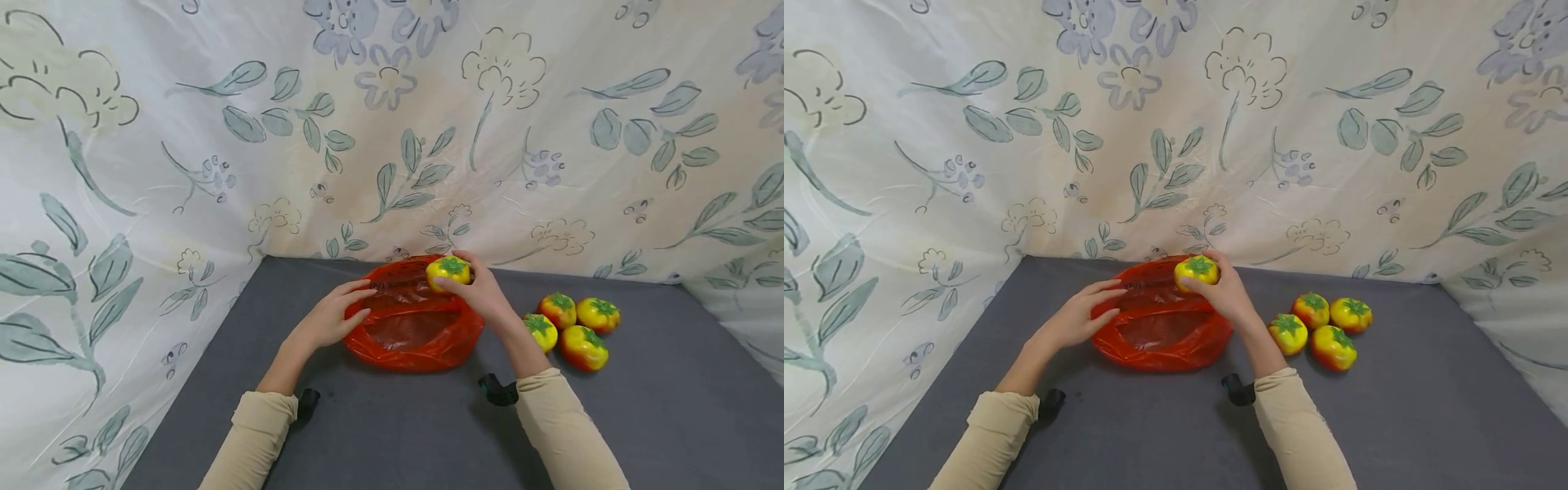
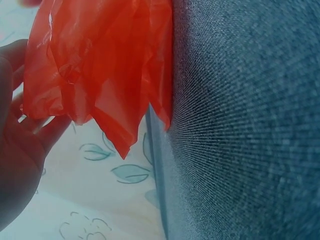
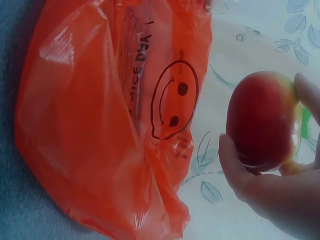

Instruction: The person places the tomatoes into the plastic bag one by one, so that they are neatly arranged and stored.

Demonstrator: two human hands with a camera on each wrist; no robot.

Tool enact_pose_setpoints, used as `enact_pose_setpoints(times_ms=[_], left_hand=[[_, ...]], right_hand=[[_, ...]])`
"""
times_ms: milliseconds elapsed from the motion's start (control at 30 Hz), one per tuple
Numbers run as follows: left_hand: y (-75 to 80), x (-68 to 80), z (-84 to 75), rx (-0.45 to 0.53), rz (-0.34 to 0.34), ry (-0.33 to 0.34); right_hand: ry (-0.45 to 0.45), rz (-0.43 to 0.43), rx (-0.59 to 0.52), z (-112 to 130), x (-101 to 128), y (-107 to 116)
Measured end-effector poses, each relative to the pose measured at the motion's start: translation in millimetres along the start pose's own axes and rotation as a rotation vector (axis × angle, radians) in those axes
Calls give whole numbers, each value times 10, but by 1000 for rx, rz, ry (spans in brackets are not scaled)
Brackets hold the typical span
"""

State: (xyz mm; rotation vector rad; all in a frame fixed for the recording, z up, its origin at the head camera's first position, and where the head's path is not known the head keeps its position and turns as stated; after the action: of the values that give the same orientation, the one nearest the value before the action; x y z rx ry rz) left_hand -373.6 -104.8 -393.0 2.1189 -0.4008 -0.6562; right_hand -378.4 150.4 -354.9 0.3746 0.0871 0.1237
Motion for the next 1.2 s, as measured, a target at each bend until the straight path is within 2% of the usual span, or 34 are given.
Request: enact_pose_setpoints(times_ms=[167,333,600,833,1200], left_hand=[[-8,1,6,3,-3,-14],[-20,9,23,2,-4,6],[-23,5,16,3,-9,9],[-16,7,-12,8,-8,-30],[-43,-2,-2,3,-5,-43]], right_hand=[[1,1,12,28,-33,-76],[12,20,30,37,-69,-181],[-18,20,-60,-29,-146,-378],[-59,-6,-69,-75,-201,-591],[-75,-16,-65,-187,-278,-814]])
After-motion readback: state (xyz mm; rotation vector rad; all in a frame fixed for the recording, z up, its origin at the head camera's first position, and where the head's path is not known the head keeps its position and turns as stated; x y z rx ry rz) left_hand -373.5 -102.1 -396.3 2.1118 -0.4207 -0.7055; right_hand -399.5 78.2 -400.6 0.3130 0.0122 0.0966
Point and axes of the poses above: each hand's wrist, its own x-axis away from the middle knuckle, its own y-axis out of the back of the hand, z = x × y, the point moved 6 cm from there along -x, towards the middle knuckle, and after that the axes turned 2 degrees about y, right-handed, at the moved point
